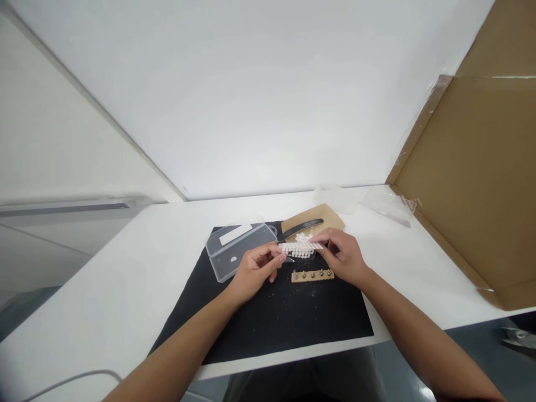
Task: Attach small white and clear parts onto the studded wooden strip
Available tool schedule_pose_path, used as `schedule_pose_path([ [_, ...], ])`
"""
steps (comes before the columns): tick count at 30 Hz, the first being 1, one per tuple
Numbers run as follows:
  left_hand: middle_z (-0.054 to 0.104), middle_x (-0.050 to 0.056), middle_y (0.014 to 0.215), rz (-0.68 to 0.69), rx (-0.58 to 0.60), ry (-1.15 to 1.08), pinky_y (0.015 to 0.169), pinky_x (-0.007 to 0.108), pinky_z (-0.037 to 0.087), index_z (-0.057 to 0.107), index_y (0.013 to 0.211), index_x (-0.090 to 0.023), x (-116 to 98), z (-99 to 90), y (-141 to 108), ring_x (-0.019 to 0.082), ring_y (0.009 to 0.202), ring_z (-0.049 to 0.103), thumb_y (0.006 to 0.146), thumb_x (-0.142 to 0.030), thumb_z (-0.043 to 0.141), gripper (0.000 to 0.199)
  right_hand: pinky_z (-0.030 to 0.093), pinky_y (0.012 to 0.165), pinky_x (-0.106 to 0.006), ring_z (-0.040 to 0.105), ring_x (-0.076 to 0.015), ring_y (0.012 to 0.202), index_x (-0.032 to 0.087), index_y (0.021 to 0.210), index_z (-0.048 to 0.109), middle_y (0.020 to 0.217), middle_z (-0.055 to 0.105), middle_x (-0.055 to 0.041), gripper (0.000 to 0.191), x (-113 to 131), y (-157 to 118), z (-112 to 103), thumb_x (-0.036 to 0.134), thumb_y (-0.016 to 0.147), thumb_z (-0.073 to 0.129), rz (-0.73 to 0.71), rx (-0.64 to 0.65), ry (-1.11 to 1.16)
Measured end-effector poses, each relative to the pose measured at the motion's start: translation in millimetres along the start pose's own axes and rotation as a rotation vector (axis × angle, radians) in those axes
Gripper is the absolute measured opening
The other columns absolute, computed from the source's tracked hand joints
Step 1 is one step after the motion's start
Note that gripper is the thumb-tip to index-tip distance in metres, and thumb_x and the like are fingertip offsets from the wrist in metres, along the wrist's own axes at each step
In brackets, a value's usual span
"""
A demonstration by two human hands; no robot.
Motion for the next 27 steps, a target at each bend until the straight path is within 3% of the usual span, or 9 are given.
schedule_pose_path([
  [11, 0.066, 0.002, 0.075, -0.043, -0.023, -0.119, 0.037, 0.016, 0.046, 0.074, 0.096, -0.013, -4, 0.4, -2, 0.005, 0.047, 0.052, 0.086, -0.051, 0.08, 0.04, 0.055, 0.063, -0.034, 0.068, -0.0196, 0.075, 0.031, 0.109, 0.077, 0.102, 0.078, -0.0045, 0.023, 1, -2, -3, 0.022, 0.096, 0.06, -0.042, -0.011, -0.026],
  [16, 0.072, 0.009, 0.089, -0.03, -0.118, -0.098, 0.035, 0.015, 0.047, 0.081, 0.101, -0.014, -3, -3.0, 0, 0.013, 0.066, 0.064, 0.084, -0.049, 0.082, 0.039, 0.054, 0.062, -0.032, 0.068, -0.018, 0.074, 0.031, 0.11, 0.076, 0.101, 0.078, -0.0032, 0.026, 1, -1, -7, 0.016, 0.094, 0.061, -0.065, -0.038, 0.001],
  [20, 0.074, 0.011, 0.094, -0.056, -0.167, -0.103, 0.035, 0.014, 0.046, 0.083, 0.106, -0.015, 2, -5.6, 2, 0.014, 0.067, 0.066, 0.083, -0.047, 0.084, 0.04, 0.054, 0.062, -0.031, 0.069, -0.0185, 0.077, 0.031, 0.11, 0.075, 0.103, 0.078, -0.0038, 0.028, 1, 2, -13, 0.015, 0.092, 0.062, -0.078, -0.042, -0.027],
  [23, 0.075, 0.012, 0.094, -0.073, -0.23, -0.1, 0.034, 0.014, 0.044, 0.083, 0.11, -0.015, 4, -10.2, 2, 0.015, 0.069, 0.067, 0.082, -0.048, 0.084, 0.043, 0.056, 0.062, -0.033, 0.071, -0.0204, 0.08, 0.029, 0.107, 0.076, 0.1, 0.079, -0.0051, 0.02, 0, 6, -29, 0.022, 0.095, 0.063, -0.086, -0.098, -0.121],
  [27, 0.077, 0.012, 0.098, -0.082, -0.293, -0.123, 0.034, 0.013, 0.044, 0.082, 0.115, -0.016, 8, -16.4, 4, 0.014, 0.07, 0.066, 0.081, -0.049, 0.086, 0.048, 0.054, 0.064, -0.032, 0.071, -0.0199, 0.08, 0.028, 0.108, 0.077, 0.101, 0.079, -0.0049, 0.023, -8, 11, -68, 0.021, 0.098, 0.058, -0.165, -0.245, -0.393],
])
Point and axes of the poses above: each hand's wrist, its own y-axis towards the middle knuckle, its own z-axis out of the palm, x = y × z, the point moved 4 cm from there along y, towards the middle knuckle
